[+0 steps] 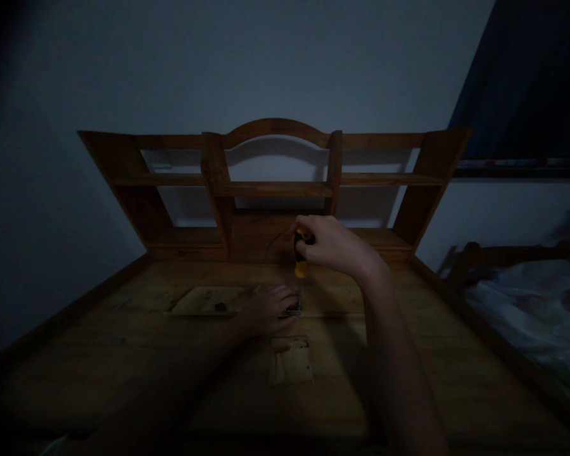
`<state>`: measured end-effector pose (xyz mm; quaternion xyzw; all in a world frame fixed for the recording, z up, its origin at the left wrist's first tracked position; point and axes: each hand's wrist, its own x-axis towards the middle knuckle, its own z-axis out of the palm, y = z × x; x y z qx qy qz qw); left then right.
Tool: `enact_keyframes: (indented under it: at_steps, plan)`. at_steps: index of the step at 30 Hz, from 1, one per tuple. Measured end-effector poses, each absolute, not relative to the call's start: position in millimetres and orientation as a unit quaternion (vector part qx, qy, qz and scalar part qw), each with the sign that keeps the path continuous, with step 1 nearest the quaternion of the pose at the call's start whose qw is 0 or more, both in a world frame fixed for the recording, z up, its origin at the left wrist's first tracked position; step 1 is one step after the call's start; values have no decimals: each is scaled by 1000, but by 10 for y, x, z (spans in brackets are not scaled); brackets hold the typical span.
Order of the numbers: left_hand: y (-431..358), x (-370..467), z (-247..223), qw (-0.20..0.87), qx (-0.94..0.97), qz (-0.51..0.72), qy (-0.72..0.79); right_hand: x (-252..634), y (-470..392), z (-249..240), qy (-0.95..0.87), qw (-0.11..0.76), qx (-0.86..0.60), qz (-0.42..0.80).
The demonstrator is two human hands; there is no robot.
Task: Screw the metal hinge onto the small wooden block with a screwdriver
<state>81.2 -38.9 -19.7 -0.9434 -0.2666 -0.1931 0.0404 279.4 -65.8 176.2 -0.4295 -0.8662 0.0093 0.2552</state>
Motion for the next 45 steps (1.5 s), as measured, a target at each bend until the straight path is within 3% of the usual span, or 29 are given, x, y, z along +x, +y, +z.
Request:
enact_keyframes:
  at_steps: [15, 23, 32, 45]
  plan:
    - [-461, 858, -100, 73, -940, -184, -277, 2779, -606, 1738, -832, 229, -501, -72]
    - [-452, 857, -139, 30, -934, -208, -290, 2734, -659, 1766, -850, 242, -467, -35]
    - [-388, 848, -201, -52, -931, -228, -280, 2760, -580, 1718, -816, 233, -520, -100]
    - [-435, 854, -166, -48, -938, -213, -270, 2745, -642, 1766, -849, 242, -468, -43]
